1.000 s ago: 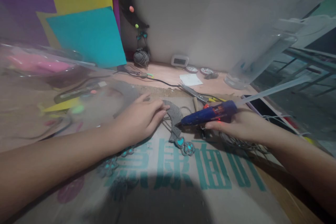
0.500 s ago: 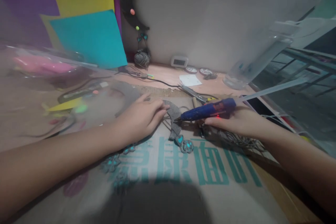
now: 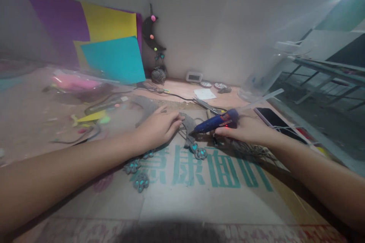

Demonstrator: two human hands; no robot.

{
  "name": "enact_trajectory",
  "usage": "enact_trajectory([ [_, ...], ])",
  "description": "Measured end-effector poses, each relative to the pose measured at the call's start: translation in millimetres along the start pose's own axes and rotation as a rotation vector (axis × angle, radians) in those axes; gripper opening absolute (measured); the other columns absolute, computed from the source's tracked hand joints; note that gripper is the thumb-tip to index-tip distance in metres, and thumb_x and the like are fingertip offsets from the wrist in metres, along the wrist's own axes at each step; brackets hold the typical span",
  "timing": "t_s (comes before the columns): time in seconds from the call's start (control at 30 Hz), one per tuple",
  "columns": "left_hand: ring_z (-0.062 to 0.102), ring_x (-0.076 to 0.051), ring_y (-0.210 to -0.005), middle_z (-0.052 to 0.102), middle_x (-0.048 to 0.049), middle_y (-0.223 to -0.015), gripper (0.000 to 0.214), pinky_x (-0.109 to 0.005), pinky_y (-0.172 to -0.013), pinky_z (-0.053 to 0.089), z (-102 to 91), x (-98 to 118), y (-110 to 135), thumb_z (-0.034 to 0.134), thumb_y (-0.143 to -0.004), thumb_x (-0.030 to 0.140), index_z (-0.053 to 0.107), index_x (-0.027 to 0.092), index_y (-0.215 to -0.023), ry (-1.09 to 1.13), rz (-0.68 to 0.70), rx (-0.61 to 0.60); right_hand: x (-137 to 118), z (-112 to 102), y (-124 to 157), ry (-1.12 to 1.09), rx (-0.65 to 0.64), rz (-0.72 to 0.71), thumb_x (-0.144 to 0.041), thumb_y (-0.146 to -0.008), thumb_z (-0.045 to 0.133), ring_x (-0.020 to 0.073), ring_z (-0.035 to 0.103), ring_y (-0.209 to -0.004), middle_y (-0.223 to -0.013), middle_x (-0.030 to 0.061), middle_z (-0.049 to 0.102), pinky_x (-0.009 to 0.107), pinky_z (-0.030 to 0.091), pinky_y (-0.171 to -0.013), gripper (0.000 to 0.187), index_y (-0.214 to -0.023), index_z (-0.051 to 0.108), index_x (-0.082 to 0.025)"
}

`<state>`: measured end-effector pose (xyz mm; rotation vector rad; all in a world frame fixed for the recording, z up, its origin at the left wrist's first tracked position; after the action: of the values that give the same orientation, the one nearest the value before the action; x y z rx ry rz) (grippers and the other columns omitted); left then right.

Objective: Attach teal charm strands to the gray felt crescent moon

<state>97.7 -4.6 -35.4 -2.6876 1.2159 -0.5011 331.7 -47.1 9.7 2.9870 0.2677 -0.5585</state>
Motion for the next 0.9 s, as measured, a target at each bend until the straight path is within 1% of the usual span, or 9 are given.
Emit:
enact_trajectory([
  [0.1, 0.066, -0.024, -0.108, 0.076, -0.0075, -0.110, 0.037, -0.051, -0.120, 0.029, 0.3, -0.4, -0.1, 0.031, -0.103, 0.032, 0.063, 0.016, -0.110, -0.001, 0.009, 0.009, 1.1, -1.1, -0.3, 0.035, 0.012, 0.002, -0.053, -0.082, 0.064, 0.0249, 0.072, -0.075, -0.081, 0.0067, 0.077, 0.031, 0.056, -0.065, 0.037, -0.088, 0.076, -0.019],
  [0.2, 0.067, -0.024, -0.106, 0.075, -0.0082, -0.108, 0.036, -0.051, -0.119, 0.030, 0.4, -1.0, 0.2, 0.031, -0.103, 0.032, 0.064, 0.016, -0.109, -0.001, 0.008, 0.018, 0.3, -1.3, -0.2, 0.034, -0.005, 0.003, -0.053, -0.082, 0.063, 0.0240, 0.071, -0.074, -0.079, 0.0067, 0.076, 0.031, 0.055, -0.064, 0.037, -0.088, 0.076, -0.019],
  [0.43, 0.067, -0.024, -0.107, 0.075, -0.0084, -0.113, 0.034, -0.052, -0.119, 0.030, 0.7, -0.8, -0.2, 0.032, -0.103, 0.031, 0.062, 0.016, -0.110, 0.017, 0.002, 0.005, 0.0, 1.6, -0.6, 0.073, 0.003, -0.002, -0.055, -0.083, 0.062, 0.0218, 0.068, -0.067, -0.071, 0.0046, 0.073, 0.029, 0.051, -0.058, 0.037, -0.085, 0.076, -0.021],
  [0.6, 0.067, -0.024, -0.108, 0.075, -0.0072, -0.114, 0.033, -0.051, -0.120, 0.030, 0.9, -0.5, -0.5, 0.033, -0.103, 0.031, 0.062, 0.017, -0.107, 0.029, -0.001, -0.001, 1.6, 3.6, -1.1, 0.040, 0.008, -0.008, -0.056, -0.083, 0.063, 0.0234, 0.071, -0.073, -0.080, 0.0051, 0.076, 0.031, 0.055, -0.064, 0.039, -0.093, 0.078, -0.022],
  [0.7, 0.067, -0.024, -0.108, 0.075, -0.0077, -0.115, 0.035, -0.049, -0.120, 0.031, 0.4, -0.8, -0.3, 0.032, -0.103, 0.032, 0.063, 0.016, -0.109, 0.014, 0.002, 0.005, 1.7, 4.3, -1.0, 0.026, 0.016, 0.001, -0.056, -0.082, 0.064, 0.0243, 0.071, -0.077, -0.083, 0.0054, 0.077, 0.032, 0.056, -0.067, 0.038, -0.093, 0.078, -0.022],
  [0.8, 0.067, -0.025, -0.108, 0.074, -0.0085, -0.116, 0.037, -0.049, -0.119, 0.032, -0.1, -0.7, -0.6, 0.031, -0.103, 0.032, 0.063, 0.016, -0.113, -0.007, 0.006, 0.011, 2.1, 5.0, -1.4, 0.024, 0.032, -0.018, -0.056, -0.082, 0.064, 0.0243, 0.071, -0.076, -0.082, 0.0050, 0.077, 0.033, 0.056, -0.068, 0.038, -0.092, 0.078, -0.022],
  [0.9, 0.067, -0.025, -0.106, 0.074, -0.0086, -0.114, 0.037, -0.049, -0.118, 0.034, -0.3, -0.1, -0.7, 0.031, -0.103, 0.033, 0.063, 0.015, -0.112, -0.019, 0.010, 0.009, 3.7, 5.6, -2.4, 0.032, 0.039, -0.027, -0.056, -0.082, 0.064, 0.0245, 0.071, -0.074, -0.080, 0.0046, 0.077, 0.033, 0.056, -0.067, 0.038, -0.093, 0.079, -0.023],
])
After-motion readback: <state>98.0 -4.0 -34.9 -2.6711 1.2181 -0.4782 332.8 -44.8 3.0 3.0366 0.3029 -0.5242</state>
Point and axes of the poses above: each hand's wrist, its own y-axis away from the middle knuckle, its own z-axis out of the palm, x = y × z, the point moved 4 cm from there along -y, towards the middle knuckle
